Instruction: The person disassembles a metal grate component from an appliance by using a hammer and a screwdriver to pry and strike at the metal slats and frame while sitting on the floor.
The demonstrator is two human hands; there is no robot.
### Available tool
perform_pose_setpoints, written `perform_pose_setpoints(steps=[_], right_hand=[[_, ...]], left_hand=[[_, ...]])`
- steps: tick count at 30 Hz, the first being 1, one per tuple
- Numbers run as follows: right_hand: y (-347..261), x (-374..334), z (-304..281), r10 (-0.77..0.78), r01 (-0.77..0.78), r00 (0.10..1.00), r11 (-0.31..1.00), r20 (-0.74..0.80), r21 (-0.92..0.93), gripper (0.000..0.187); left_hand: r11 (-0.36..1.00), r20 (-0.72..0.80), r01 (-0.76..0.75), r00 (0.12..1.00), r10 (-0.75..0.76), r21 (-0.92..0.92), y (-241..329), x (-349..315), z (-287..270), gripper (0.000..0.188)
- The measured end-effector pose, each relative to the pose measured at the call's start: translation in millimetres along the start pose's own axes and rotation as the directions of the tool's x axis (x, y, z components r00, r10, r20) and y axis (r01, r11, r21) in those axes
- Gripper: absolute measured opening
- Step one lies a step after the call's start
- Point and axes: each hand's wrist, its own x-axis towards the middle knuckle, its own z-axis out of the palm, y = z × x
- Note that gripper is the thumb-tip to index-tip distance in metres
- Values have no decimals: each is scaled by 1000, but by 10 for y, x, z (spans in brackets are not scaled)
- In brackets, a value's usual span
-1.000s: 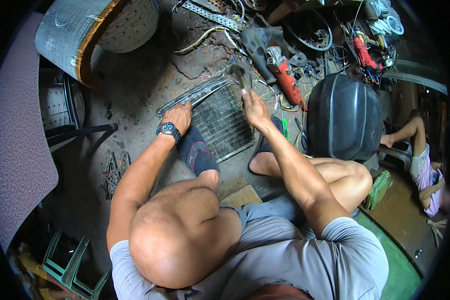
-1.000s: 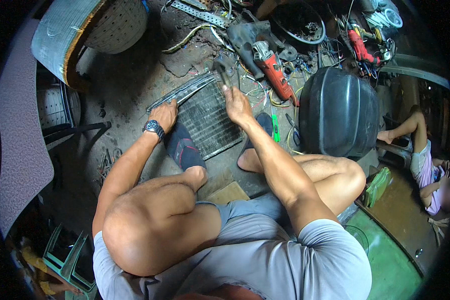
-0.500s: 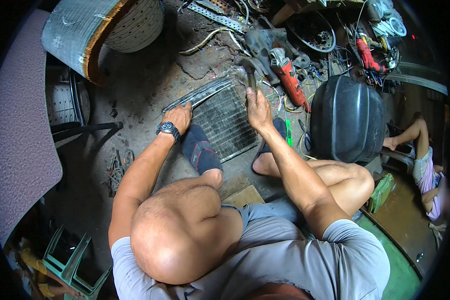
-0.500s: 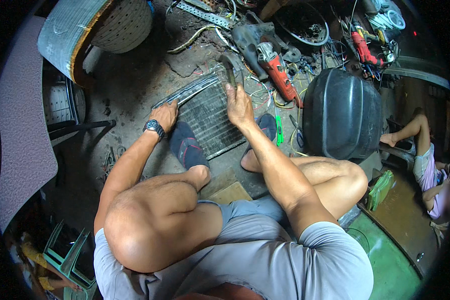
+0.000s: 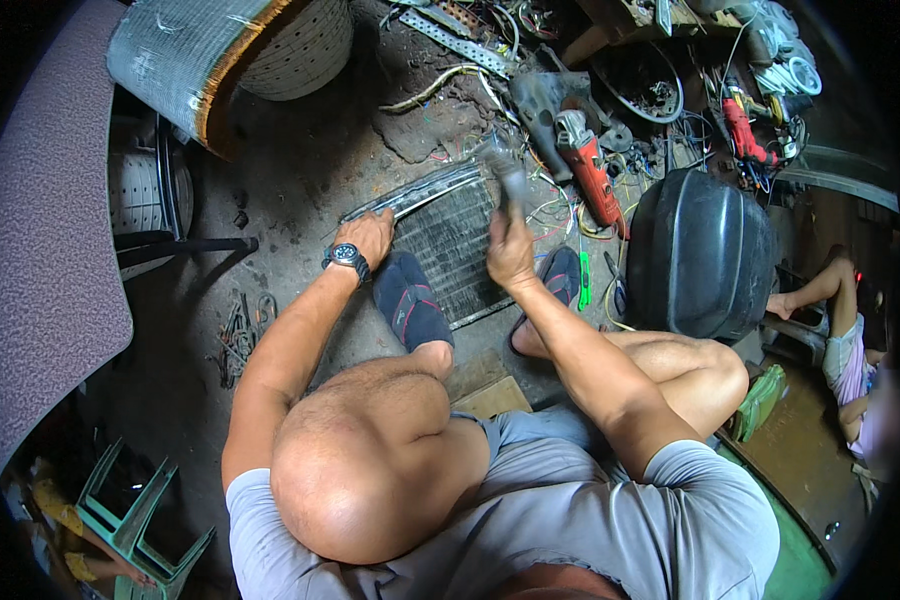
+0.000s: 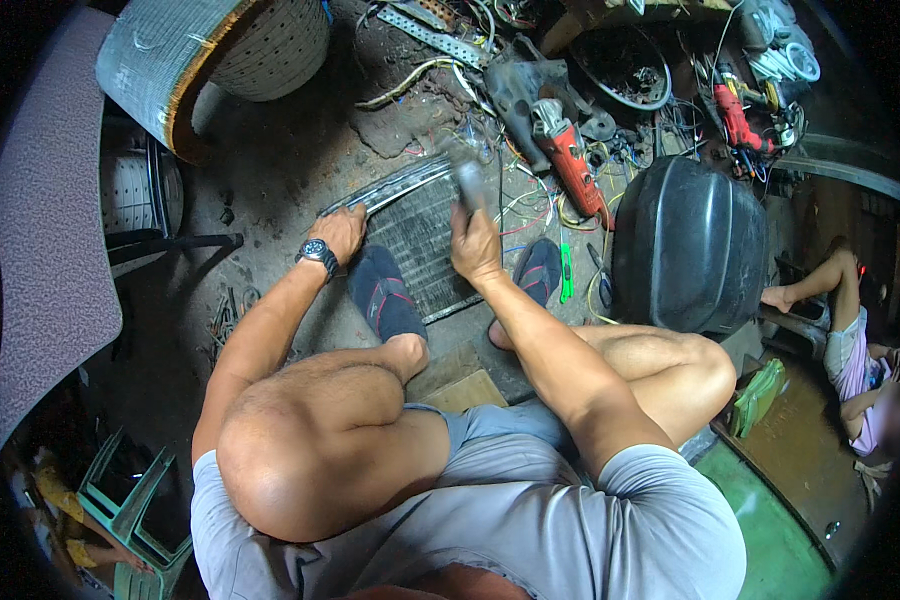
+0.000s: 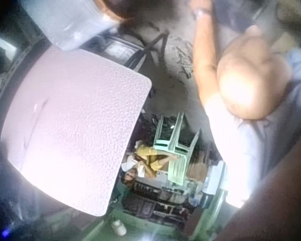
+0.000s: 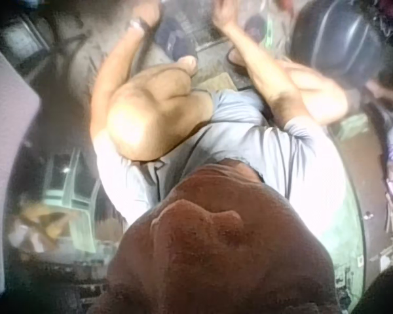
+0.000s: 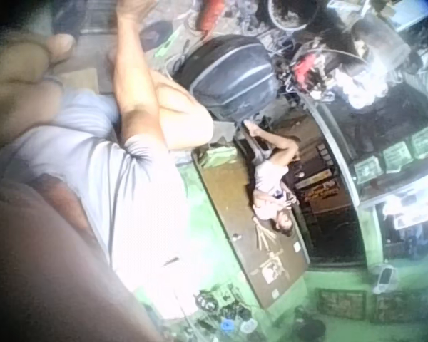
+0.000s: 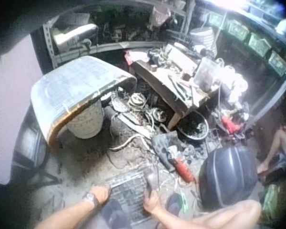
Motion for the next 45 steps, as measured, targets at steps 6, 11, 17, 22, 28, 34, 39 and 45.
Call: perform_pose_setpoints(steps=[6,11,17,22,28,34,39,45], right_hand=[[105,95,-33,393,-331,794,919,463,-213,48],[-382,217,-66,223,-229,952,973,210,9,41],[269,-35,124,400,-275,776,910,487,-309,45],[-332,102,-63,337,-326,877,941,343,-92,45],[369,-36,74,475,-298,707,872,524,-389,43],[-534,147,-19,341,-354,881,935,327,-23,42],[208,-98,168,477,-293,677,873,560,-390,49],[-24,-152,126,433,-382,801,901,414,-205,56]], left_hand=[[1000,10,27,1000,-27,1,-131,-98,88,29],[997,-43,63,997,-62,40,-334,-249,120,31],[999,9,29,1000,-30,37,-227,-77,138,33],[996,66,68,995,-71,55,-361,-314,11,30],[998,-25,27,999,-26,51,-224,-55,72,31],[997,-32,73,997,-72,30,-461,-368,123,31],[997,62,51,997,-54,56,-180,-88,-37,36],[994,8,104,995,-104,31,-339,-319,-12,43]])
